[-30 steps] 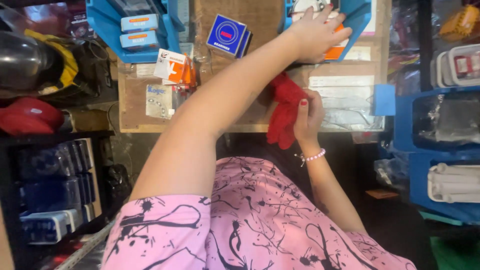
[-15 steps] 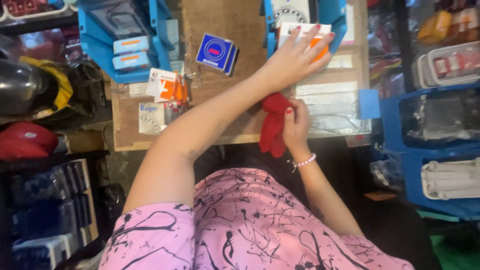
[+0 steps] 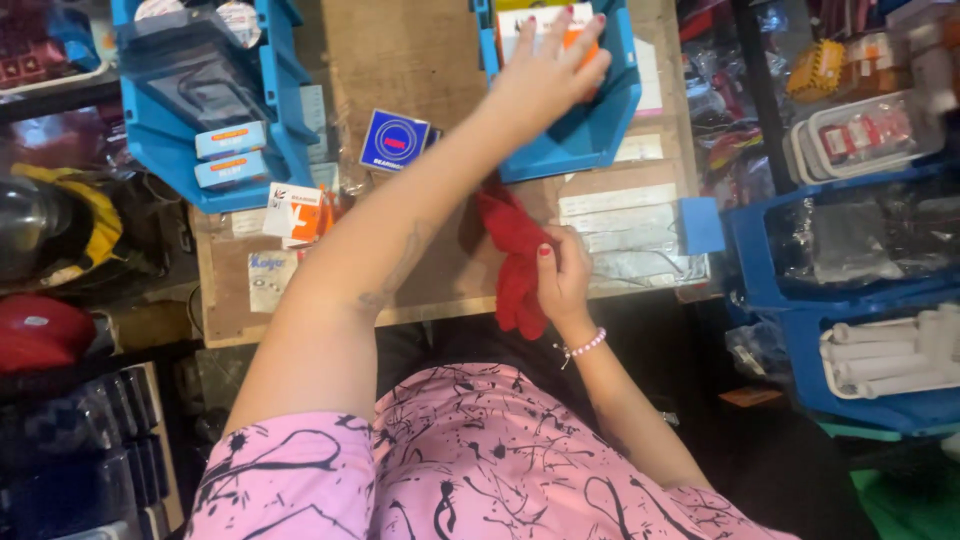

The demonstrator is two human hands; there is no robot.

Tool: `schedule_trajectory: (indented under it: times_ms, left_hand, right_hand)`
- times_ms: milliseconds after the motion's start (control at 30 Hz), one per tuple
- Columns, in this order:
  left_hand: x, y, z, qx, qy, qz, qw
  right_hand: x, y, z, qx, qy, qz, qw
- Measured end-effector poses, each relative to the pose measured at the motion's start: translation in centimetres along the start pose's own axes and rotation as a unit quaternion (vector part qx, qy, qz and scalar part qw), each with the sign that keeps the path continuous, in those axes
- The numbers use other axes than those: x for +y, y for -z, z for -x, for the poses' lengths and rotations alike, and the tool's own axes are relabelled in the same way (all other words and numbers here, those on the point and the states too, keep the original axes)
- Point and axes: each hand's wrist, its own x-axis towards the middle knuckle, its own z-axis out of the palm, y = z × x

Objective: The person wipes several small cardboard boxes with a red cloth on a wooden table. They pick up each box, wipe it thoroughly, and then place it into a blue plastic bin. The boxes are handled one at a time.

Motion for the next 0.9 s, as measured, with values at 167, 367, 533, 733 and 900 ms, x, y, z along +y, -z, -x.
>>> schedule_trajectory:
  times_ms: [167, 367, 533, 733, 900]
  left_hand:
    - [-2.7, -1.9, -0.9, -0.062, -0.01, 0.026, 0.998]
    - [-1.5, -3.5, -1.6, 0.004, 0.076, -0.015, 0.997]
    - [-2.6, -4.2, -2.1, 0.038, 0.086, 0.016, 0.995]
    - [-2.8, 6.4, 0.6, 0.113, 0.12, 0.199, 0.966]
    - [7.2, 14.5, 14.2, 0.201, 0.343, 0.221, 0.891]
  right_hand:
    - [0.1, -0.4, 0.1, -0.008, -0.003, -0.014, 1.0]
    - [0.2, -0.1, 0.5, -0.007, -0.003, 0.006, 1.0]
    - [0.5, -0.3, 0.7, -0.008, 0.009, 0.017, 1.0]
    - [1.1, -0.1, 1.0, -0.025, 0.016, -0.051, 0.998]
    - [3.3, -0.7, 1.5, -0.031, 0.063, 0.0, 0.998]
